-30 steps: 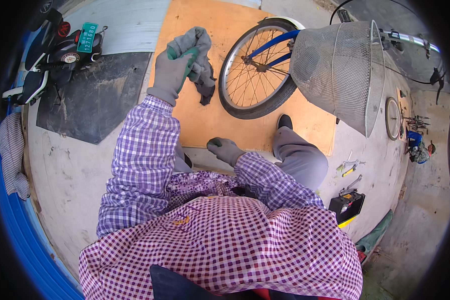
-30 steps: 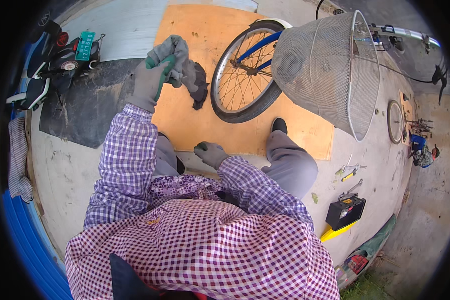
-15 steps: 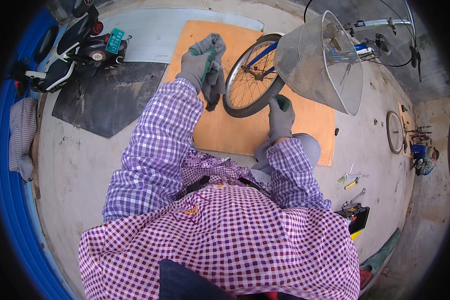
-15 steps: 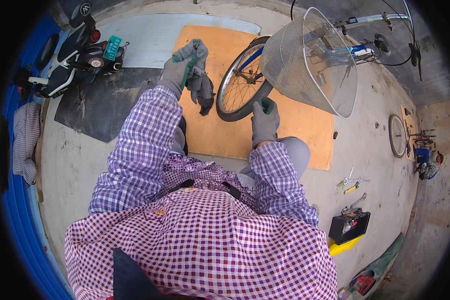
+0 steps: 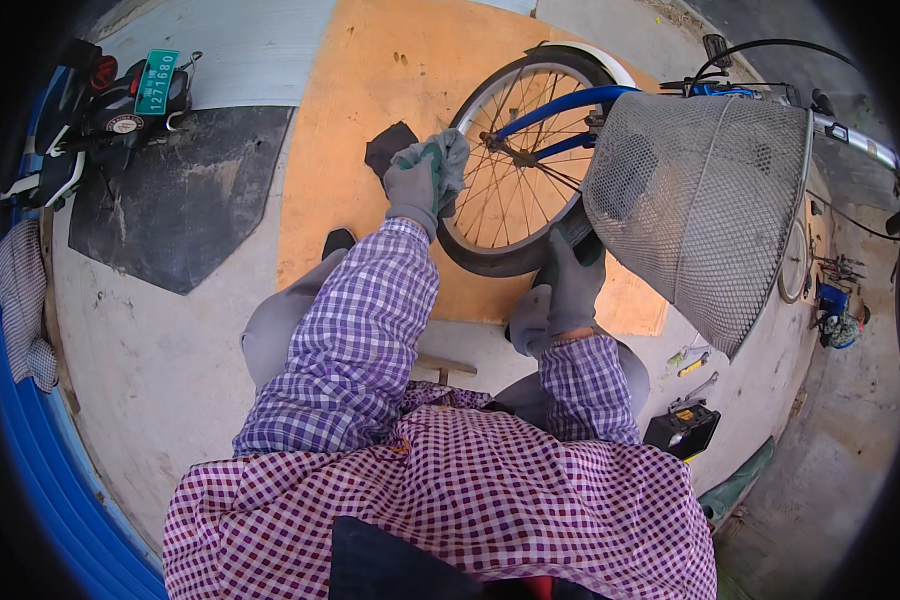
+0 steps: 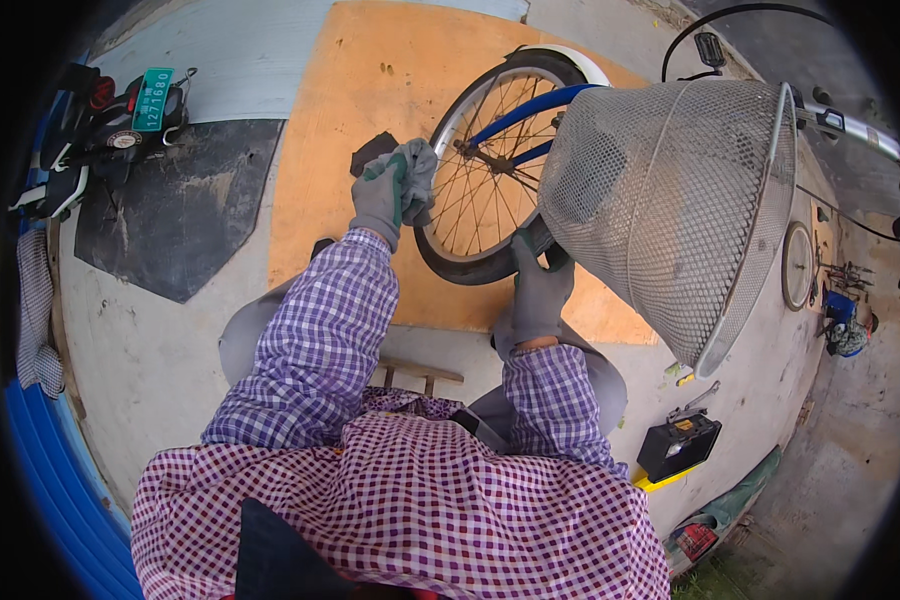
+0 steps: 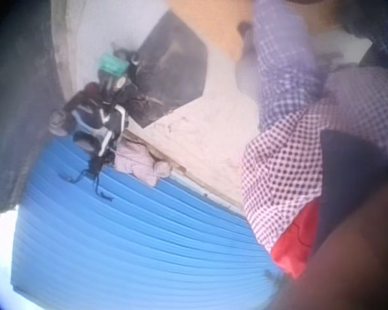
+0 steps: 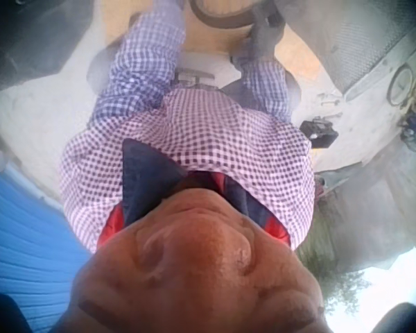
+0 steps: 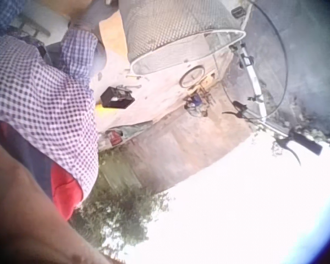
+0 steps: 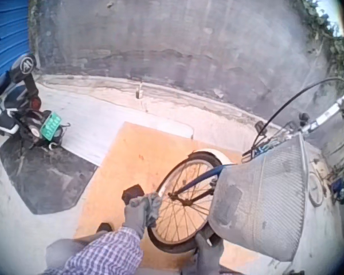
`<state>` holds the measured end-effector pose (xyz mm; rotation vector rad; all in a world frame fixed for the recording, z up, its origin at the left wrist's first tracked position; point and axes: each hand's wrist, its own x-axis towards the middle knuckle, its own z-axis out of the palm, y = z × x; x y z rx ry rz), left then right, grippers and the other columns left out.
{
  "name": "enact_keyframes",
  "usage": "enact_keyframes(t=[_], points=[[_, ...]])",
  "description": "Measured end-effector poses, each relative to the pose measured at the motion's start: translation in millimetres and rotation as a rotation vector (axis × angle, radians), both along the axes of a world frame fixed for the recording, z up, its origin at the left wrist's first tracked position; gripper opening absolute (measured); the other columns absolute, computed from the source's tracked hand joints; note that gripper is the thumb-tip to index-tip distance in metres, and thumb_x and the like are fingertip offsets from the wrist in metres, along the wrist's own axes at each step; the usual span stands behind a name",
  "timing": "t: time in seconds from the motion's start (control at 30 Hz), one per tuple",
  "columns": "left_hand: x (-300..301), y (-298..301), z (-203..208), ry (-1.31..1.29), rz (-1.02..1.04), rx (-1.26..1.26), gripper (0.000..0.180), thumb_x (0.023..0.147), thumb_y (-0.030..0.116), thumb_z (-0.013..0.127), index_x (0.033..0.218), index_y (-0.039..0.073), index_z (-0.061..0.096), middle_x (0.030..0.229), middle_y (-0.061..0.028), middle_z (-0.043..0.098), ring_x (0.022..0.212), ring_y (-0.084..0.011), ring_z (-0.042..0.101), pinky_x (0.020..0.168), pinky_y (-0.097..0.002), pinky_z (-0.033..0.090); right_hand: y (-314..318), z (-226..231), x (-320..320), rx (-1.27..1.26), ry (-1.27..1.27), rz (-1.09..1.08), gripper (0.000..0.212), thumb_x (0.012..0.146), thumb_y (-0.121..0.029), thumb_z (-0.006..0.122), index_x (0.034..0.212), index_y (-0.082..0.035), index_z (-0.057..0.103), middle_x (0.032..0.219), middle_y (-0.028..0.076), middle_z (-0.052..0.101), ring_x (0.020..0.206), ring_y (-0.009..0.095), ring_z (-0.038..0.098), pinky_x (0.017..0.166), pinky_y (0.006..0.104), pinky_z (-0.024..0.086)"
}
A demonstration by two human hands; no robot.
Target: The person wipes the front wheel rim, spokes, and hub of a blue bicycle with a cloth while wearing gloves. They rotate the wheel to access different sections and continue wiping the tire and fork area before placing the cloth into the front basket.
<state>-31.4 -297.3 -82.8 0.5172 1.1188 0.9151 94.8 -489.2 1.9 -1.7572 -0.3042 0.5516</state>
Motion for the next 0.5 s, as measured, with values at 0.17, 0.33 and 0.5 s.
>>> enact_keyframes(t=[0.17,0.33,0.5], points=[[15,0,13,0.027,0.042,0.090,0.020,0.094,0.010,0.068,0.110,-0.001,0.066,0.092,-0.0072,0.069,0.063,-0.0133,0.064,0.048,-0.0270,0.049,-1,37,-21,0.172,0.067,-0.007,0.051,0.086,-0.013,0.079,0.126,0.006,0.054,0.122,0.012,0.057,0.110,0.019,0.056,0.094,0.0332,0.047],[49,17,28,0.085,0.133,0.338,0.032,0.089,0.009,0.069,0.117,-0.006,0.062,0.111,-0.0145,0.069,0.098,-0.0260,0.065,0.089,-0.0350,0.050,19,36,-21,0.090,-0.093,-0.084,0.057,0.085,-0.016,0.079,0.130,0.006,0.052,0.125,0.013,0.057,0.113,0.023,0.055,0.097,0.0350,0.046],[70,28,5,0.743,-0.285,0.687,0.055,0.086,0.030,0.071,0.129,-0.002,0.058,0.131,-0.0253,0.056,0.121,-0.0413,0.055,0.104,-0.0462,0.043,37,22,-19,0.213,-0.017,-0.157,0.062,0.084,-0.013,0.080,0.133,0.006,0.048,0.127,0.014,0.055,0.114,0.023,0.055,0.099,0.0346,0.045]])
